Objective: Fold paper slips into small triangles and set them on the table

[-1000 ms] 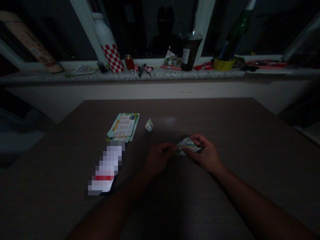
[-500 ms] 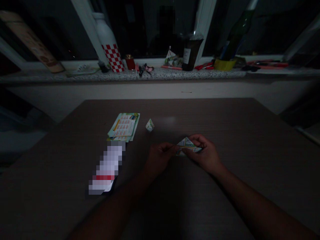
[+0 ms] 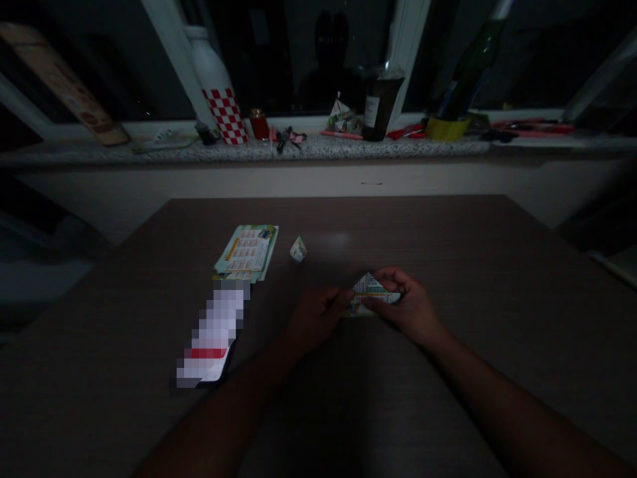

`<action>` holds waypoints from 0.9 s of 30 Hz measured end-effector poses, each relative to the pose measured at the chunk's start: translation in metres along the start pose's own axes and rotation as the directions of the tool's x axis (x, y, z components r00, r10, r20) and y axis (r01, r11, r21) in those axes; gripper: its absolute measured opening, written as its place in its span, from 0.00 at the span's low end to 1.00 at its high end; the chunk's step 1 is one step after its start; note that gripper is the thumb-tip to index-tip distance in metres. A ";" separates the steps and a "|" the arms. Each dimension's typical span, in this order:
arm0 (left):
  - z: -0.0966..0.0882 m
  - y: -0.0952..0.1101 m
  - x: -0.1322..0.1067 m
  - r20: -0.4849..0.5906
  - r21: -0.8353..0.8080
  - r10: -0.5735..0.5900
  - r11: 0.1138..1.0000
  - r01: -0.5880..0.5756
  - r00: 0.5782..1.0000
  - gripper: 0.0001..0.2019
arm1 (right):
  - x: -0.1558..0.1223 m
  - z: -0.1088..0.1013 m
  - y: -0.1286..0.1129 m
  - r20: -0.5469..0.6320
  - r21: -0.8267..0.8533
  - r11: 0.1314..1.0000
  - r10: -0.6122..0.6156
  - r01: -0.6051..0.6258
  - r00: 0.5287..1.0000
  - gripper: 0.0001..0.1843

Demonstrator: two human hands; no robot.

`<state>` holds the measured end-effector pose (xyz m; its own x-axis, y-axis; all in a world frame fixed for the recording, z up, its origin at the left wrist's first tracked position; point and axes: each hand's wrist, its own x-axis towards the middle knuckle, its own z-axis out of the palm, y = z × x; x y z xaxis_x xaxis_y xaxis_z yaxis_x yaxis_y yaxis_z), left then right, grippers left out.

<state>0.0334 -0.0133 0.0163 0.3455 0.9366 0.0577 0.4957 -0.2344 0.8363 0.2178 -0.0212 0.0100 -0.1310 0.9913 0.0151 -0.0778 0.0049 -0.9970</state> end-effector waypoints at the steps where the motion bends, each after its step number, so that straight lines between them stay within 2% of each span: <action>1: -0.001 0.001 0.000 0.010 0.021 0.026 0.999 -0.026 1.000 0.22 | 0.000 0.000 0.000 0.007 0.011 1.000 0.010 -0.010 1.000 0.21; 7: -0.002 0.006 -0.002 0.029 0.038 0.111 0.993 -0.112 0.993 0.21 | 0.001 -0.002 0.002 0.059 0.039 0.999 0.022 -0.024 0.998 0.20; 12: -0.002 0.004 -0.001 0.047 -0.056 0.081 0.995 -0.078 0.996 0.22 | 0.000 -0.001 0.001 0.083 0.045 0.998 0.030 -0.034 0.996 0.20; 19: -0.002 0.005 -0.002 0.043 -0.020 0.121 0.993 -0.120 0.992 0.22 | 0.000 -0.001 0.001 0.086 0.080 0.996 0.042 -0.049 0.995 0.20; 23: -0.002 0.002 -0.001 0.050 -0.048 0.073 0.996 -0.071 0.996 0.24 | 0.000 -0.003 0.002 0.088 0.063 0.997 0.045 -0.050 0.995 0.21; 27: -0.002 0.002 0.000 0.051 -0.050 0.072 0.996 -0.069 0.996 0.24 | 0.001 -0.004 0.003 0.089 0.051 0.998 0.042 -0.047 0.995 0.22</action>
<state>0.0329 -0.0135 0.0192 0.4205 0.9028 0.0898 0.4302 -0.2856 0.8564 0.2214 -0.0201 0.0068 -0.2217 0.9749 -0.0199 -0.1223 -0.0480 -0.9913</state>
